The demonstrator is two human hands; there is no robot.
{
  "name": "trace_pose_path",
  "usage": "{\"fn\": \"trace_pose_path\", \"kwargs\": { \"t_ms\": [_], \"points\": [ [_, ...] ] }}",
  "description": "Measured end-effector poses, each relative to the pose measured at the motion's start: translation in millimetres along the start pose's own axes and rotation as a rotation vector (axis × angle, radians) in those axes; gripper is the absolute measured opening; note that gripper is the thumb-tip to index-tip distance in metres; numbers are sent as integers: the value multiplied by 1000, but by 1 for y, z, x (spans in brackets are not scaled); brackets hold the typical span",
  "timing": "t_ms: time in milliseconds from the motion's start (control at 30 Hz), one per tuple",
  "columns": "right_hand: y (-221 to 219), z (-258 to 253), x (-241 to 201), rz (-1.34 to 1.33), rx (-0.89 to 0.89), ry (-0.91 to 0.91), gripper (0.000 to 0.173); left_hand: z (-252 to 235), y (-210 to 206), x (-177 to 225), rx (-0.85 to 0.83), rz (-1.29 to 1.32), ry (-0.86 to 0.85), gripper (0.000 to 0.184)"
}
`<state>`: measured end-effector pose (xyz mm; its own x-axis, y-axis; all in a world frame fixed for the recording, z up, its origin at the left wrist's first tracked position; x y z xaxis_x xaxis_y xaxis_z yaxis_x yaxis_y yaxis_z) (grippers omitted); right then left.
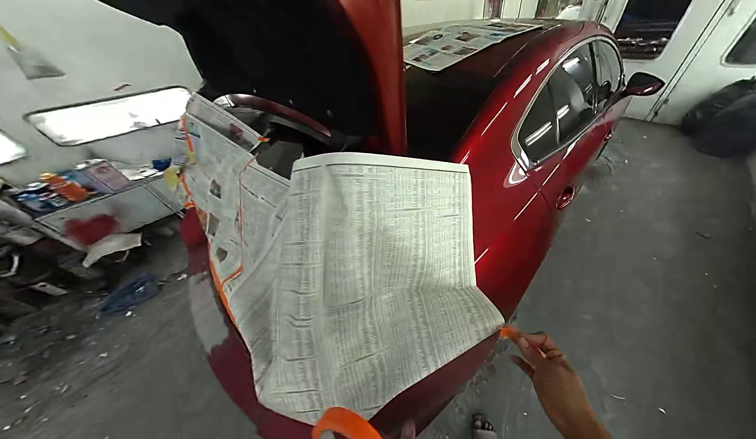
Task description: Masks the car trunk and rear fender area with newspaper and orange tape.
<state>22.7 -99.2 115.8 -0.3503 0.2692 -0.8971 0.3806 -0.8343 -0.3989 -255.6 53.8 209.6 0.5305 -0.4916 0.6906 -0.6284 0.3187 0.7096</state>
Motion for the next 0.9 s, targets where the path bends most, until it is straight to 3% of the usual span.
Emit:
{"fn": "trace_pose_path", "kwargs": {
  "t_ms": [33,67,100,200,333,433,633,900],
  "points": [
    [7,-8,-2,-13,3,-35,9,5,-18,-6,119,-117,-191,35],
    [11,-17,-4,-12,13,-67,9,2,-33,-10,205,-234,-276,39],
    [8,-27,-6,20,9,-93,20,-8,-44,-12,258,-329,-306,41],
    [-26,-66,-12,214,-126,-153,81,-40,-66,-11,318,-452,-331,42],
    [-86,-113,-15,385,-245,-118,115,-43,-74,14,402,-514,-426,37],
    [-120,-138,-16,402,-266,-77,119,-42,-82,12,412,-533,-423,39],
    [-166,-159,-30,387,-289,56,87,-32,-101,-9,401,-527,-463,35],
    [-238,-152,-53,223,-501,215,93,-62,-92,-30,401,-695,-444,39]
  ]
}}
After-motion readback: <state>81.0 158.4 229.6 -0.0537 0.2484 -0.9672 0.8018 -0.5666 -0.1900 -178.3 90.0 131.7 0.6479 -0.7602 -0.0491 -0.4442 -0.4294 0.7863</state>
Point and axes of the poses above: each hand's wrist, its own z-axis away from the middle knuckle, its own y-axis out of the back of the hand, x = y × z, the point moved 8 cm from there along -z, towards the middle knuckle, and after that the axes turned 3 degrees about -z, right-handed, at the moved point
